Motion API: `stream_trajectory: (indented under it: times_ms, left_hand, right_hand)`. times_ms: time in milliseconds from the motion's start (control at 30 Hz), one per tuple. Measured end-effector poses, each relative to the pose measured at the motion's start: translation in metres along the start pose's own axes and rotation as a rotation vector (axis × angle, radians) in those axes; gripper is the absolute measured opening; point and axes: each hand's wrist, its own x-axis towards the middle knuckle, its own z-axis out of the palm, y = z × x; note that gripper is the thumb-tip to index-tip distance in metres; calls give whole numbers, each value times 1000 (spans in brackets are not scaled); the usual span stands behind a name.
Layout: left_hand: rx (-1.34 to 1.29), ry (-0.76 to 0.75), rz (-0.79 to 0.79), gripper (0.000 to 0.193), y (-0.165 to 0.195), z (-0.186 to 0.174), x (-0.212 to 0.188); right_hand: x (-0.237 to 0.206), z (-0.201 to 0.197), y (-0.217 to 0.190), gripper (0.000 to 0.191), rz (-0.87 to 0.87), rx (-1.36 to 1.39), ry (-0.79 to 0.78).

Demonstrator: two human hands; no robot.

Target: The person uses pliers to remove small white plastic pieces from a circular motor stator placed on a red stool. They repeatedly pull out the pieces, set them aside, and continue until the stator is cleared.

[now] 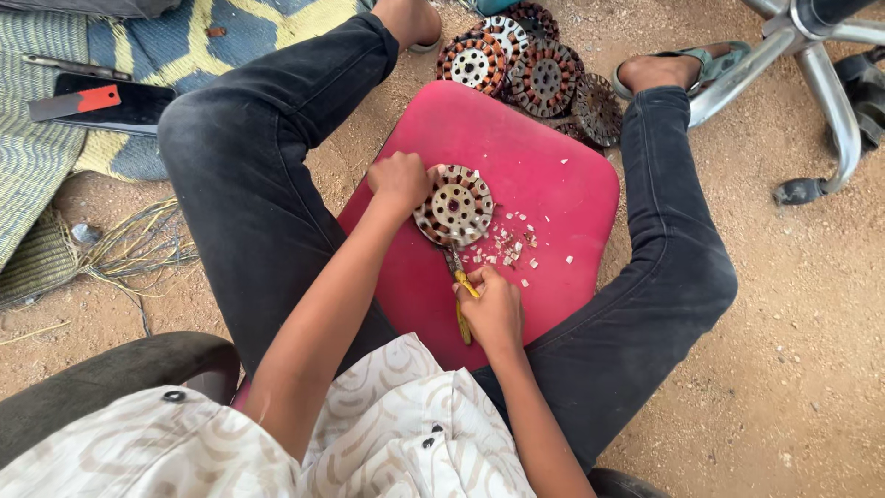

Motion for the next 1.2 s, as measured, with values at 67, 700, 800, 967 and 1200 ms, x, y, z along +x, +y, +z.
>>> stream_trajectory:
  times_ms: [67, 700, 800, 967, 1200]
  left_hand:
    - [-23, -65, -24, 55, 2, 5, 0]
    - [262, -64, 674, 8, 37, 34, -77]
    - [332, -65, 720, 8, 28, 42, -84]
    - [348, -367, 429, 82, 13, 4, -86]
    - [278, -117, 447, 155, 23, -40, -67]
  right_hand:
    - [-4, -5, 1, 26, 9, -16, 9]
    - [-10, -31, 12, 23, 151, -141, 24]
    - [-12, -32, 12, 23, 76, -142, 80]
    - [-13, -32, 10, 22, 119, -165, 39]
    - [-13, -29, 11, 21, 118, -158, 67]
